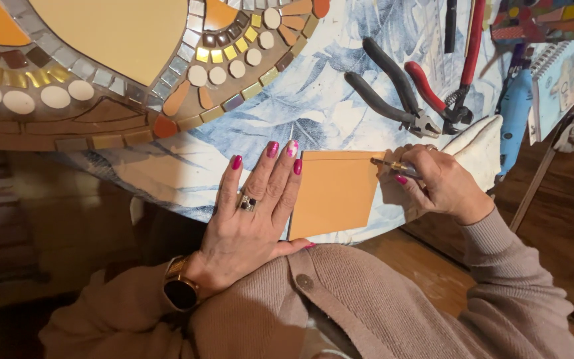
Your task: The recorder measures a ceramic tile with a ruler and marker, then uses a manual tile scorer to score a line across the tile.
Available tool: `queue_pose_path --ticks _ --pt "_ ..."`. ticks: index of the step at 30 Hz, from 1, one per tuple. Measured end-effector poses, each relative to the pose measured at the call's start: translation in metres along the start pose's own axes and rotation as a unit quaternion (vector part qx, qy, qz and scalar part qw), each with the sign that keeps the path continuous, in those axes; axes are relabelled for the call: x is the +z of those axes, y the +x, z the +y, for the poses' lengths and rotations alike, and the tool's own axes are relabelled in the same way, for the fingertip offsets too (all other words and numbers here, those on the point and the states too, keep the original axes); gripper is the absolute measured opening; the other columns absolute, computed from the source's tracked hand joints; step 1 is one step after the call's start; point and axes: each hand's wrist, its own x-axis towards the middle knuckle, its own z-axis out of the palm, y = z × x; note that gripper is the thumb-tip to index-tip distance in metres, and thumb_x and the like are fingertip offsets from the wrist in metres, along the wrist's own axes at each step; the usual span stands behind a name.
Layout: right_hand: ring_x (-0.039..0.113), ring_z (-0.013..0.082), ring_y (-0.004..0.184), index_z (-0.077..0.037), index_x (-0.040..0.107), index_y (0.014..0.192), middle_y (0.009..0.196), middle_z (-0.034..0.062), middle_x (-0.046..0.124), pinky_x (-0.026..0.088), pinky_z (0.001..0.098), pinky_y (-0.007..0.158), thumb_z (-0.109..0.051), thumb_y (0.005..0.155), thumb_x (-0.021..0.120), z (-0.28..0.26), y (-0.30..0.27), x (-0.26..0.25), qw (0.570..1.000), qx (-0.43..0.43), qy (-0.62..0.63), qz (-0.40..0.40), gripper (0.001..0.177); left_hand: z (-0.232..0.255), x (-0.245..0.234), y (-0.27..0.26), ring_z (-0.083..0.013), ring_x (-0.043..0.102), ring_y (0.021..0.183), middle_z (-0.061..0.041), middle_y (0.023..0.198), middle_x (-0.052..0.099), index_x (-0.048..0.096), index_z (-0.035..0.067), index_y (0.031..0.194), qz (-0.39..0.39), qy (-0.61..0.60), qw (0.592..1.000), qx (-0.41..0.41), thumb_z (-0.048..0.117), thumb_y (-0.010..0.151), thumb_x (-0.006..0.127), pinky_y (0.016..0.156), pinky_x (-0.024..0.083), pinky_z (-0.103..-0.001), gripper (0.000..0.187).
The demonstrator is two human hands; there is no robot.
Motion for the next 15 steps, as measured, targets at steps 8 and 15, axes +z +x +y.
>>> queue_pose_path --ticks 8,15 --pt "0.053 0.0232 0.058 -0.001 0.045 0.09 0.086 0.0114 0.058 0.043 0.0293 0.055 -0.008 0.07 0.057 -0.002 0.002 -0.001 1.0 0.0 0.002 0.003 0.024 0.001 0.003 -0.001 -0.0319 0.021 0.127 -0.018 0.137 0.026 0.038 0.001 0.131 -0.001 0.018 1.0 0.003 0.088 0.074 0.032 0.102 0.008 -0.051 0.104" --pt "0.055 0.0254 0.056 -0.001 0.049 0.094 0.076 0.0107 0.058 0.045 0.0313 0.055 -0.011 0.07 0.056 -0.01 0.005 -0.009 0.999 -0.004 -0.034 -0.015 0.027 0.001 -0.006 0.002 -0.0305 0.022 0.128 -0.018 0.137 0.027 0.039 0.0 0.129 -0.013 -0.014 1.0 0.0 0.076 0.075 0.039 0.1 0.01 -0.052 0.093"
